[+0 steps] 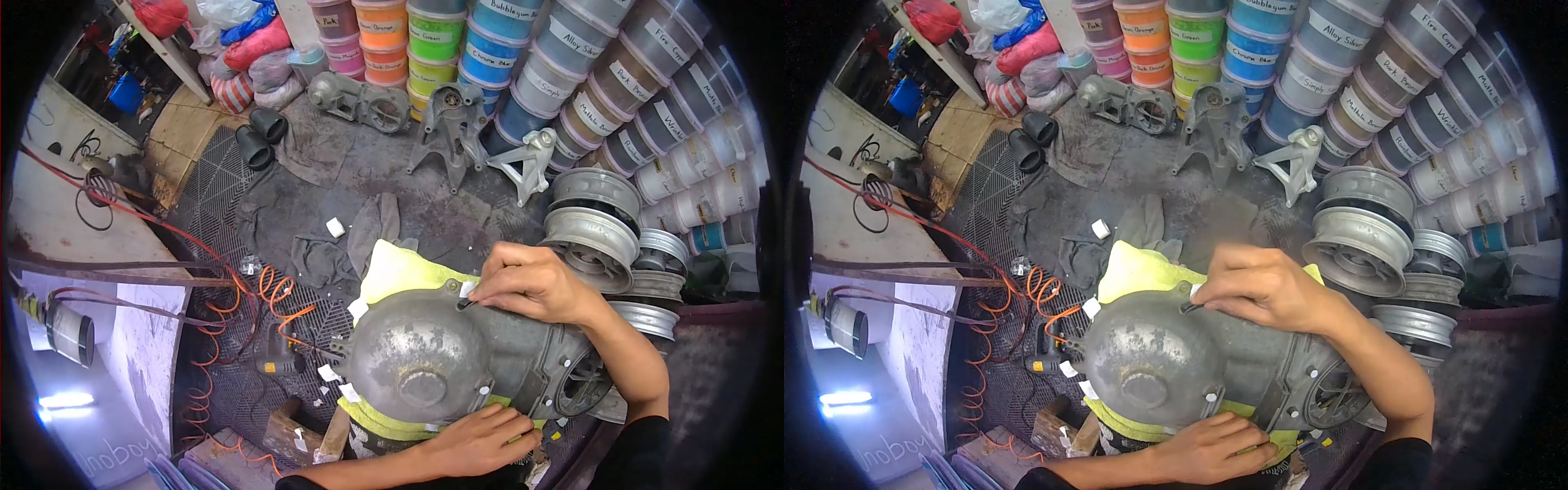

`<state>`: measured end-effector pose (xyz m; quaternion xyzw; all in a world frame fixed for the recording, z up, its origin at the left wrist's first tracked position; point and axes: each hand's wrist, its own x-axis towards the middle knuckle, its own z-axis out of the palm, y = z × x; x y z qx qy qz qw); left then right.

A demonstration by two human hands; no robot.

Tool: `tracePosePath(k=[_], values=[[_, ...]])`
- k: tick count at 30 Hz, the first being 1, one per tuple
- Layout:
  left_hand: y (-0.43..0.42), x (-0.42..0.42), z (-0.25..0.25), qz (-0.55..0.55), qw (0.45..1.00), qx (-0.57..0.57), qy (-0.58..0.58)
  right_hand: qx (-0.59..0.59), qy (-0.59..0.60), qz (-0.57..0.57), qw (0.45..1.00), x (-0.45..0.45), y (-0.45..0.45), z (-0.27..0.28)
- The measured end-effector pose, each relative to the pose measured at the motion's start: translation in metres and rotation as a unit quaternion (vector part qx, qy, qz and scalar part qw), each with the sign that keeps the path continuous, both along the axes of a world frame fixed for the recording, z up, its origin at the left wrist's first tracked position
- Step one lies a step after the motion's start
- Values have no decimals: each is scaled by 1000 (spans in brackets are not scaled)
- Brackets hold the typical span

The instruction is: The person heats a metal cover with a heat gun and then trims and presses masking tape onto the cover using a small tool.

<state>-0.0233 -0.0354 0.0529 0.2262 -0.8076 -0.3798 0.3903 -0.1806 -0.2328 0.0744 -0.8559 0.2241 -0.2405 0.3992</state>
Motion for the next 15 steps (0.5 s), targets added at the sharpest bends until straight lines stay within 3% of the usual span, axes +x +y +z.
tracePosePath(k=[6, 9, 15], values=[[-4, 2, -1, -10, 1000, 26, 14, 41, 18, -15, 999, -13, -19, -14], [-16, 6, 8, 5, 999, -32, -12, 59, -34, 2, 998, 3, -14, 0], [-16, 10, 6, 6, 999, -53, -9, 81, -3, 5, 997, -3, -30, -12]])
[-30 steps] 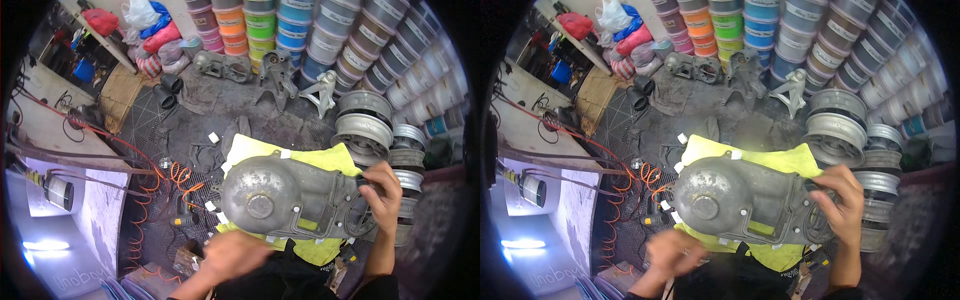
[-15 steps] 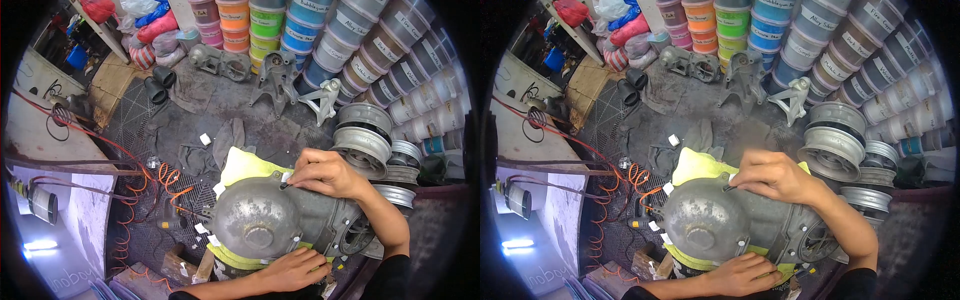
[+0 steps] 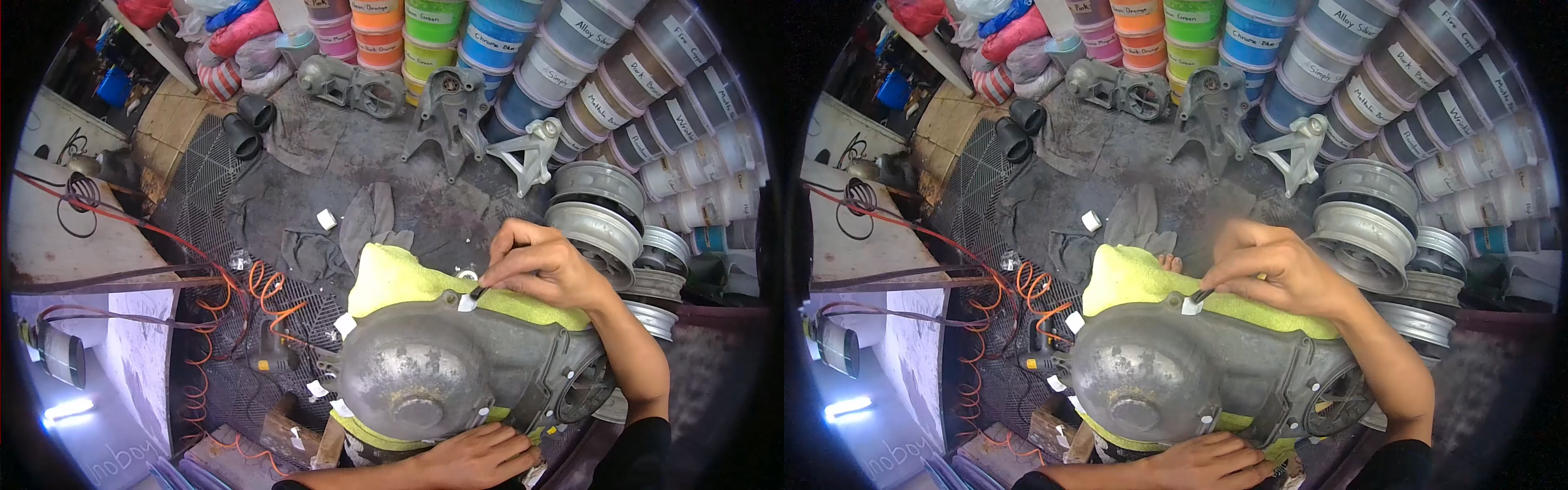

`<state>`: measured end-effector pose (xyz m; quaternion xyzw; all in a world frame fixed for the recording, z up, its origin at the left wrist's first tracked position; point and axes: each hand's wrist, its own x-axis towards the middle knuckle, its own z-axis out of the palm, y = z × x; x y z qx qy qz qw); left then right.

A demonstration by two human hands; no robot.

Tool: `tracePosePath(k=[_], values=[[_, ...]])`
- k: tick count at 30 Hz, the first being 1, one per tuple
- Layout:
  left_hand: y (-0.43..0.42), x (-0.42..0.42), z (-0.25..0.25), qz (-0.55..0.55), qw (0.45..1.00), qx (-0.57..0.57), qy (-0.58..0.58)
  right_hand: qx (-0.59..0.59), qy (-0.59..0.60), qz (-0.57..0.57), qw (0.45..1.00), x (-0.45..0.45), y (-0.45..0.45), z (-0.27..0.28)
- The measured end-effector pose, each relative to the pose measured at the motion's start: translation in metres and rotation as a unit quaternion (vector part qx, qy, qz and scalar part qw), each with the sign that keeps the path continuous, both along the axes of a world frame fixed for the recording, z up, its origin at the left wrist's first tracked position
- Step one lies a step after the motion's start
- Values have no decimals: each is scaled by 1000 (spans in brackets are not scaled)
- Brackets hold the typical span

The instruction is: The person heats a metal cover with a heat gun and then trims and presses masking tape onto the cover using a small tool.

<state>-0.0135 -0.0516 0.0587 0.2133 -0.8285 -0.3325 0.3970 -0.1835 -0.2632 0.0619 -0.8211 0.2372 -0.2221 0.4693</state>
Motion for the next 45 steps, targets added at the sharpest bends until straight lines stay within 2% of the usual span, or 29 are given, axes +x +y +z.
tracePosePath(k=[2, 5, 6, 7, 9, 12, 15, 16, 19, 20, 23, 25, 27, 30, 33, 37, 38, 41, 45], values=[[0, -3, -1, 8, 1000, -2, 6, 16, -15, 16, 1000, 10, 5, 17], [-1, -1, 1, 2, 1000, 0, 12, 32, 7, 28, 999, 7, -6, 1], [-2, 0, 1, 2, 1000, -1, 15, 7, 35, 5, 999, 3, -15, 1], [-3, 0, 2, 11, 1000, -3, 18, 36, 62, -13, 997, 1, -19, 5], [-3, -2, 4, 24, 999, -1, 25, 40, -8, 52, 998, 11, -13, 18], [-1, -2, 1, 11, 999, 2, 31, 72, 10, 91, 993, 17, -11, 11], [1, 1, 0, 5, 1000, 0, 15, 45, 55, 43, 997, 3, -28, 9], [1, 1, 0, 5, 1000, 1, 16, 48, 17, 62, 997, 4, -26, 10], [0, 1, 4, 2, 1000, 1, 22, 97, 35, 103, 989, 14, -16, 10], [-3, 1, 5, 6, 1000, -4, 26, 132, 30, 81, 987, 10, -17, 1], [-1, 2, 3, 10, 1000, -5, 26, 98, 37, 61, 993, 5, -25, 6], [1, 0, 1, -2, 1000, 3, 28, 110, 3, 98, 989, 17, -15, 13], [1, -1, -2, -15, 999, 5, 33, 138, 20, 102, 985, 16, -16, -1], [13, 3, -10, -109, 988, 111, 14, 119, 56, 66, 989, 5, -28, 3], [1, 0, 1, -25, 999, 19, 20, 133, 13, 148, 980, 19, -21, 11], [-1, 0, 1, -6, 999, 5, 40, 128, 69, 83, 986, 8, -33, 7], [-1, 0, 2, -8, 999, 8, 40, 146, 35, 93, 984, 9, -29, 10], [0, 0, 2, -9, 999, 5, 37, 168, 53, 154, 972, 17, -24, 3], [0, 2, 1, -16, 999, 4, 32, 150, 59, 102, 982, 5, -32, 10]])
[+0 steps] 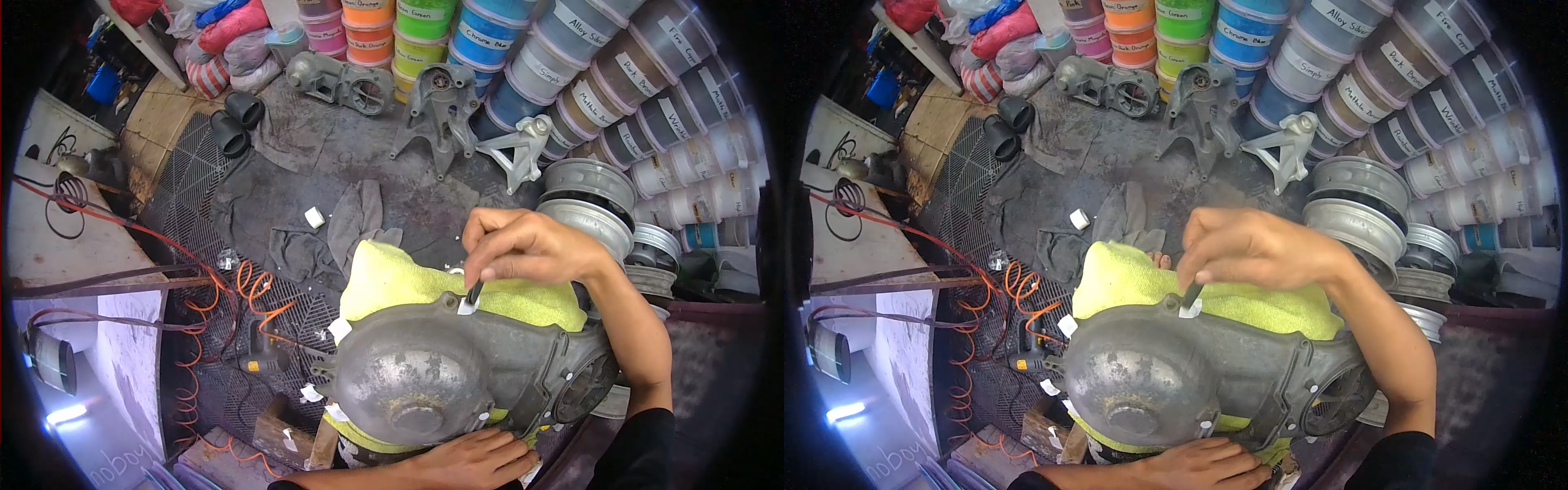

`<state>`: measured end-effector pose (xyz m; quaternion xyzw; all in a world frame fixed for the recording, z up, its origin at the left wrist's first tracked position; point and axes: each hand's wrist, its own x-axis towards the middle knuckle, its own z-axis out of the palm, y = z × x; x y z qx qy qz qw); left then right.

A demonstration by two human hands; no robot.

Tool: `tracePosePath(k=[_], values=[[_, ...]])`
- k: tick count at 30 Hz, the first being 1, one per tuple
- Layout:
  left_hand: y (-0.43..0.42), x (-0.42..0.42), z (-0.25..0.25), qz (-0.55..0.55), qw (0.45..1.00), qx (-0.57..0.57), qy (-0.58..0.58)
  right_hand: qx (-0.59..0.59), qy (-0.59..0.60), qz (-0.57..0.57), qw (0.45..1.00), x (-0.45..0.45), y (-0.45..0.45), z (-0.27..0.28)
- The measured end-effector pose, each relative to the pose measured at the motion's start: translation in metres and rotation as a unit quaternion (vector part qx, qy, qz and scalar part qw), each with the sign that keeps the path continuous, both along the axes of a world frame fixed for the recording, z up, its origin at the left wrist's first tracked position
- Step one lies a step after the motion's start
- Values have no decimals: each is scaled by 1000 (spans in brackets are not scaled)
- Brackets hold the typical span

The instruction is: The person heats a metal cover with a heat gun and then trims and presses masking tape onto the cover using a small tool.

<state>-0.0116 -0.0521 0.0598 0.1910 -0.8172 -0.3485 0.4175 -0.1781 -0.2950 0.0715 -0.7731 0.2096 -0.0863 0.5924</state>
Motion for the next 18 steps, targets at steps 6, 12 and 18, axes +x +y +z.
tracePosePath(k=[6, 12, 18], values=[[0, -1, 0, 6, 1000, -7, 4, -6, -23, -29, 999, -2, 10, -8], [0, -3, -1, 11, 1000, -6, 14, -10, -27, -93, 995, -14, 19, -19], [1, -5, 1, 4, 1000, 2, 8, -21, -43, -90, 995, -8, 34, -11]])
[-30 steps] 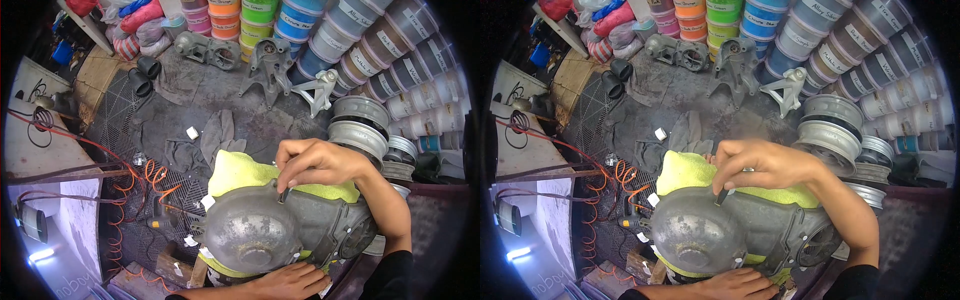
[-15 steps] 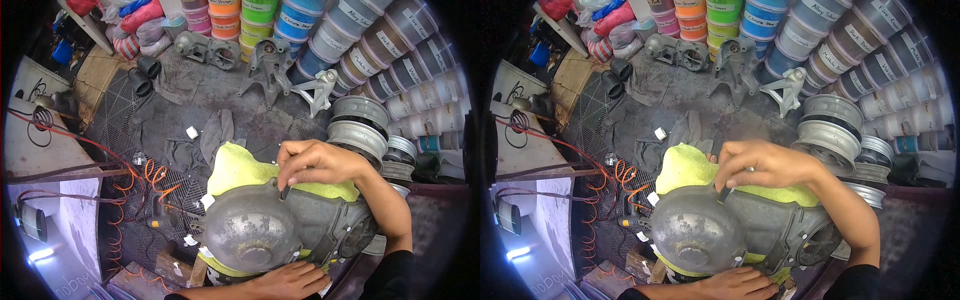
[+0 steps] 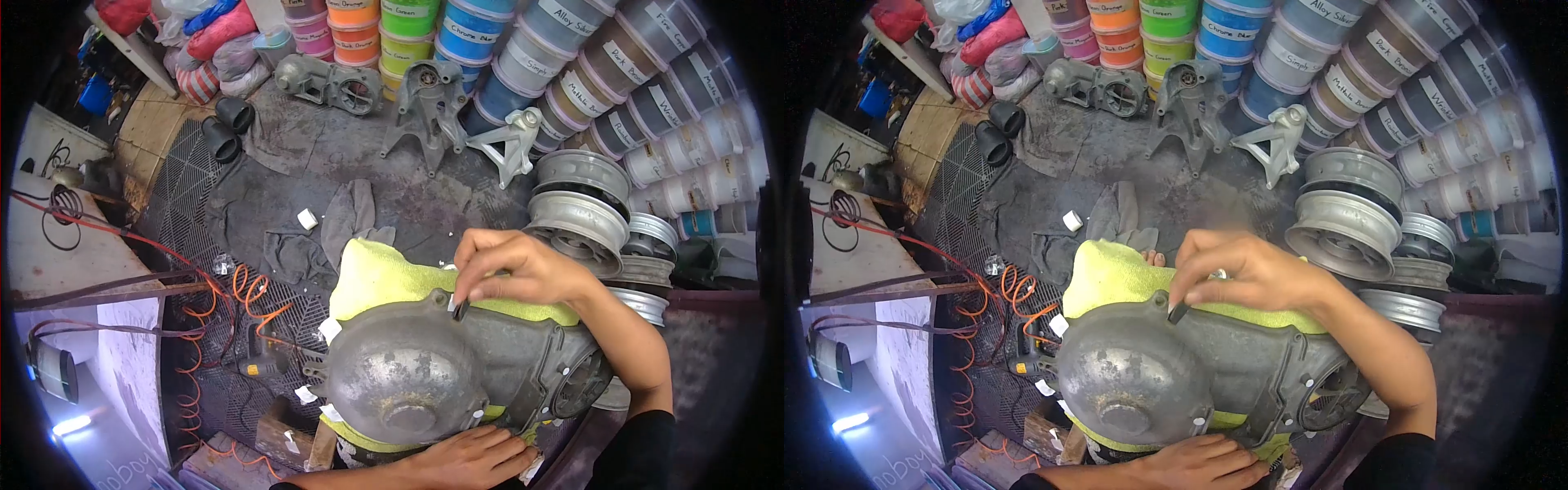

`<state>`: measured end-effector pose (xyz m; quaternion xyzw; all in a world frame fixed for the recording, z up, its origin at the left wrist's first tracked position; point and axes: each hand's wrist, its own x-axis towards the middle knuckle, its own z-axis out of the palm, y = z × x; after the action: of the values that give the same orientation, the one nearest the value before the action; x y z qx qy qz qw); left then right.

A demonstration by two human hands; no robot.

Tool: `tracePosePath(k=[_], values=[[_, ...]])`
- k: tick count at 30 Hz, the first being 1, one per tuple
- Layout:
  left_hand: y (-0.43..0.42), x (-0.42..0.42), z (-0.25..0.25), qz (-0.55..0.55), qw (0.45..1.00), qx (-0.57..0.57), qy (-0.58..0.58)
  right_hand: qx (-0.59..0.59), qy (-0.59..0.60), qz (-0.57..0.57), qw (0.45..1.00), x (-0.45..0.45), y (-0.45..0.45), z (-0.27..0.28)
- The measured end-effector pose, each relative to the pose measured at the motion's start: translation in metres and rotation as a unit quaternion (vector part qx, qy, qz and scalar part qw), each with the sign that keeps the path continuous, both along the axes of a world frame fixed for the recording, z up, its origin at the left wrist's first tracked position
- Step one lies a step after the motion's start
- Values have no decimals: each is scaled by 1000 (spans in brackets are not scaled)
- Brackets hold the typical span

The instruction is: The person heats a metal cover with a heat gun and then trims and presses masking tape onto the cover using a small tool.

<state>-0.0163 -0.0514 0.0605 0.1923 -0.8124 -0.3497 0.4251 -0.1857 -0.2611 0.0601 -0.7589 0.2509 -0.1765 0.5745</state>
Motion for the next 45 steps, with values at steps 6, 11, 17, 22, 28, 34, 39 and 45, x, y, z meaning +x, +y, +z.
tracePosePath(k=[6, 11, 17, 22, 28, 34, 39, 45], values=[[-1, 1, 2, -4, 1000, 10, -11, -6, -16, 10, 1000, 3, 3, 11], [-1, 3, 1, -3, 1000, 5, -2, -70, -8, -62, 996, -9, -1, -1], [3, 3, -1, -10, 1000, 8, -1, -101, 17, -63, 993, -6, 17, 4], [3, 1, -2, -9, 1000, 10, 5, -117, 23, -50, 992, 4, 33, 15], [4, 1, -1, 10, 1000, 16, 13, -182, 45, -130, 974, -16, 31, 25], [3, -1, -1, 20, 1000, 0, 12, -260, 58, -85, 960, 9, 38, 18], [7, -1, -6, 9, 1000, 7, 10, -341, 99, -61, 933, 6, 32, 42], [7, 0, -7, 14, 1000, -6, 17, -353, 118, -47, 927, 11, 31, 47]])
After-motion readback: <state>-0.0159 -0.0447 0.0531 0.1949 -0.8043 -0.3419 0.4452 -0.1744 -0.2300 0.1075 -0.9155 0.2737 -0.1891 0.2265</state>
